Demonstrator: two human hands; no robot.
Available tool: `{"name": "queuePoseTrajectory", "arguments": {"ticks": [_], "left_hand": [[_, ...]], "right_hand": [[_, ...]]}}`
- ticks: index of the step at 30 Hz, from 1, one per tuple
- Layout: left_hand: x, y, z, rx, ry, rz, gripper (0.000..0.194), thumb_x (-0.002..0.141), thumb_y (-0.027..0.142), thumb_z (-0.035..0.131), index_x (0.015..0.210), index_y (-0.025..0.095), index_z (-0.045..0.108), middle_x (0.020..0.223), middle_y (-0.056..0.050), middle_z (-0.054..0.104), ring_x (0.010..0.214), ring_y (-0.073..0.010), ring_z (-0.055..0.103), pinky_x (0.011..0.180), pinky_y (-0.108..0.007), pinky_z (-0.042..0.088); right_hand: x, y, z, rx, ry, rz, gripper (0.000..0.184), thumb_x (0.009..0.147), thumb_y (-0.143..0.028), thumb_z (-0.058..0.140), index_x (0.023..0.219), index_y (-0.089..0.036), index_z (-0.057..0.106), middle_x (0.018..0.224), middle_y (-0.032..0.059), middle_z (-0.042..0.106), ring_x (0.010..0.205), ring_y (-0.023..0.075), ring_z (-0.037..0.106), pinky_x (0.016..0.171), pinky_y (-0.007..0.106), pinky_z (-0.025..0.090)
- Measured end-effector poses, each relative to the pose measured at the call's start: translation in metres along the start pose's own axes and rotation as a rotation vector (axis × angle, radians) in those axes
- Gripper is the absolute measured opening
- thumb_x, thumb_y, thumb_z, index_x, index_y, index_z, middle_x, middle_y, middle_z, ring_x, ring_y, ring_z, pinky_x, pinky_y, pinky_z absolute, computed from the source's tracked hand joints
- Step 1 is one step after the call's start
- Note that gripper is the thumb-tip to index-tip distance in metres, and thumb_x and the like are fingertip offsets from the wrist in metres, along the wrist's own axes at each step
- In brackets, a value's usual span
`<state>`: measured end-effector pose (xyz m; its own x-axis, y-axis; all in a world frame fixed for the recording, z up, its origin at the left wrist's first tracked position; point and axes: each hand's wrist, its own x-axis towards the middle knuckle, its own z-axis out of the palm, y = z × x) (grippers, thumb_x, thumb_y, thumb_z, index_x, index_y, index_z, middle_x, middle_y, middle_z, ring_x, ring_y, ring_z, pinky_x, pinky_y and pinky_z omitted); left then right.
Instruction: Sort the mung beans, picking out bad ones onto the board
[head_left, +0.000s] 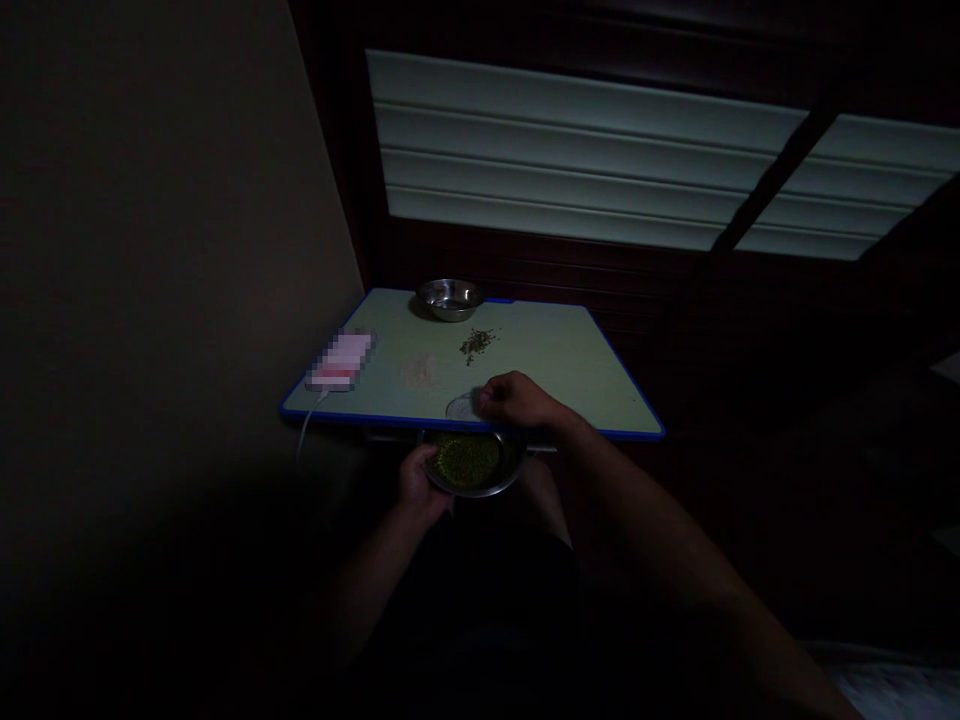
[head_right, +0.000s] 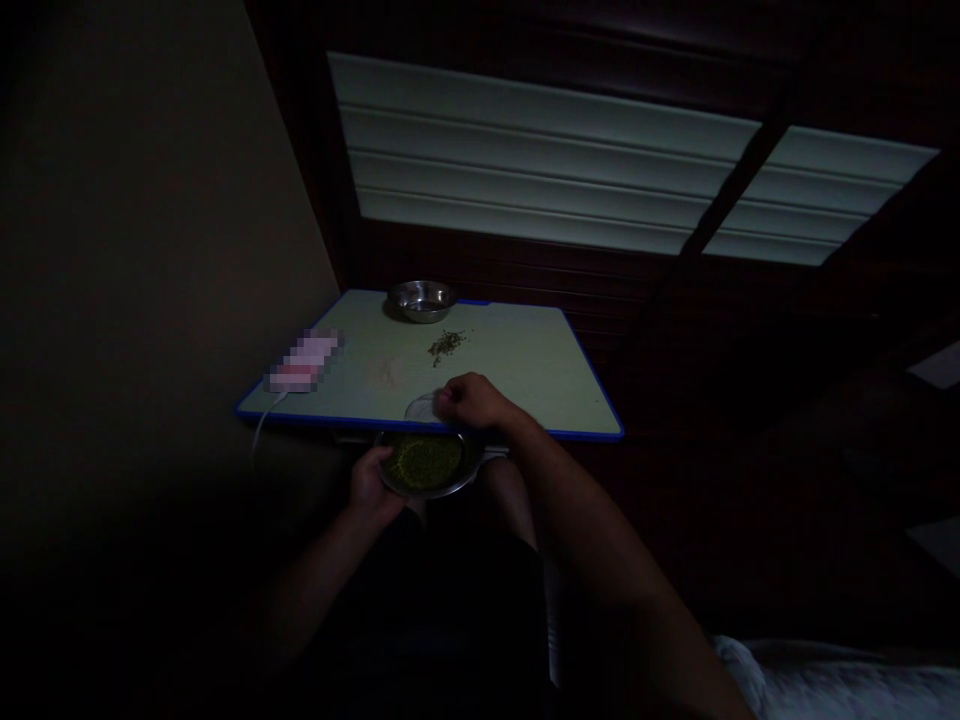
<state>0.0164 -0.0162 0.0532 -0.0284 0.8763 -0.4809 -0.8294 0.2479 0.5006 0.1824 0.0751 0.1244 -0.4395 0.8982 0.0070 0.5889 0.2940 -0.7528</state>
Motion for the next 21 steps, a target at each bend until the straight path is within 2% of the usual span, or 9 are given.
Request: {"name": "queuePoseTrajectory", "arguments": {"ticks": [5,9,17,21], "left_hand": [[0.003,0.002,-0.003,0.024,0.003,-0.03,0.022,0.067,0.018,0.053,0.076,0.009,0.071,0.075,-0.013,0.074,0.073,-0.0247,0.07,0.073,-0.036,0.056],[0.004,0.002,-0.004,0.034,0.035,-0.064,0.022,0.069,0.019,0.051,0.075,0.011,0.071,0.071,-0.01,0.074,0.076,-0.0254,0.071,0.077,-0.038,0.055],[0.004,-0.011,0.006,-0.03,0.07,-0.105,0.019,0.062,0.016,0.055,0.073,0.013,0.07,0.068,-0.008,0.074,0.077,-0.0278,0.071,0.077,-0.043,0.056],[0.007,-0.013,0.01,-0.01,0.07,-0.157,0.017,0.062,0.015,0.055,0.071,0.012,0.069,0.069,-0.009,0.074,0.075,-0.0277,0.071,0.076,-0.043,0.056]], "right_hand": [[-0.001,0.001,-0.003,0.061,-0.091,-0.06,0.018,0.069,-0.032,0.062,0.072,-0.014,0.062,0.065,0.0003,0.06,0.061,0.0098,0.048,0.057,0.022,0.037],[0.003,0.005,-0.005,0.202,-0.121,-0.039,0.022,0.069,-0.036,0.064,0.07,-0.015,0.059,0.063,-0.0009,0.057,0.057,0.0089,0.045,0.055,0.022,0.036],[0.013,0.029,-0.004,0.402,0.197,0.047,0.035,0.07,-0.051,0.065,0.067,-0.019,0.053,0.058,-0.0026,0.049,0.053,0.0093,0.039,0.051,0.024,0.031],[0.016,0.035,-0.001,0.37,0.327,0.037,0.033,0.07,-0.049,0.065,0.066,-0.019,0.053,0.058,-0.0028,0.048,0.055,0.0099,0.039,0.053,0.024,0.033]]}}
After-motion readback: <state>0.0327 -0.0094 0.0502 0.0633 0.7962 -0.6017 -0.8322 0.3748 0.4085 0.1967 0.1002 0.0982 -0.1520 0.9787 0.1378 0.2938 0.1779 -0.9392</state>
